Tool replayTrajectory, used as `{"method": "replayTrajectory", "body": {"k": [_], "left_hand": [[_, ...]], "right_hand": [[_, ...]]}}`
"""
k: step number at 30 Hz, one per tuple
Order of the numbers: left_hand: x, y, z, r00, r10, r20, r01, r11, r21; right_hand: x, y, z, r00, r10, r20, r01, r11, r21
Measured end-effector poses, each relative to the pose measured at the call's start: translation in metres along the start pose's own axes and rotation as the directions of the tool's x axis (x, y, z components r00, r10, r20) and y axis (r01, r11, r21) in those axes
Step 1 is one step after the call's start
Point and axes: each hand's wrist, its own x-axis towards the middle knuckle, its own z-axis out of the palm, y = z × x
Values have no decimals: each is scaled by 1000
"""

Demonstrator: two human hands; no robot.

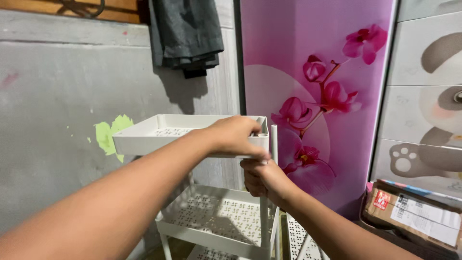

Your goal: The person assembles a white plastic shelving unit by inserting vertical poles into perforated trays and securing them. The person repeatedly adjusts and reinserts the poles and trays to fit them together.

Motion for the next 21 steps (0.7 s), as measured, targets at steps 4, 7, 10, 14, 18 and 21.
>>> {"method": "replayTrajectory", "body": {"k": [4,7,10,14,18,21], "left_hand": [[-12,-20,-13,976,-94,199,57,981,185],[-23,-24,-19,964,-152,219,100,968,231],[-36,-22,-13,981,-121,155,79,965,250],[-39,-14,-7,996,-16,87,-13,945,326],[-42,-6,-7,997,61,49,-74,929,362],[-43,7,-9,995,94,26,-97,927,362]], "right_hand": [[-4,-3,-25,986,50,162,-57,998,39],[-8,-8,-26,982,38,187,-48,998,45],[-9,-2,-13,1000,18,-22,-18,1000,-14],[-7,6,-10,988,-82,-130,79,996,-29],[2,18,-13,914,-107,-390,97,994,-44],[17,23,-15,781,-223,-583,108,968,-227]]}}
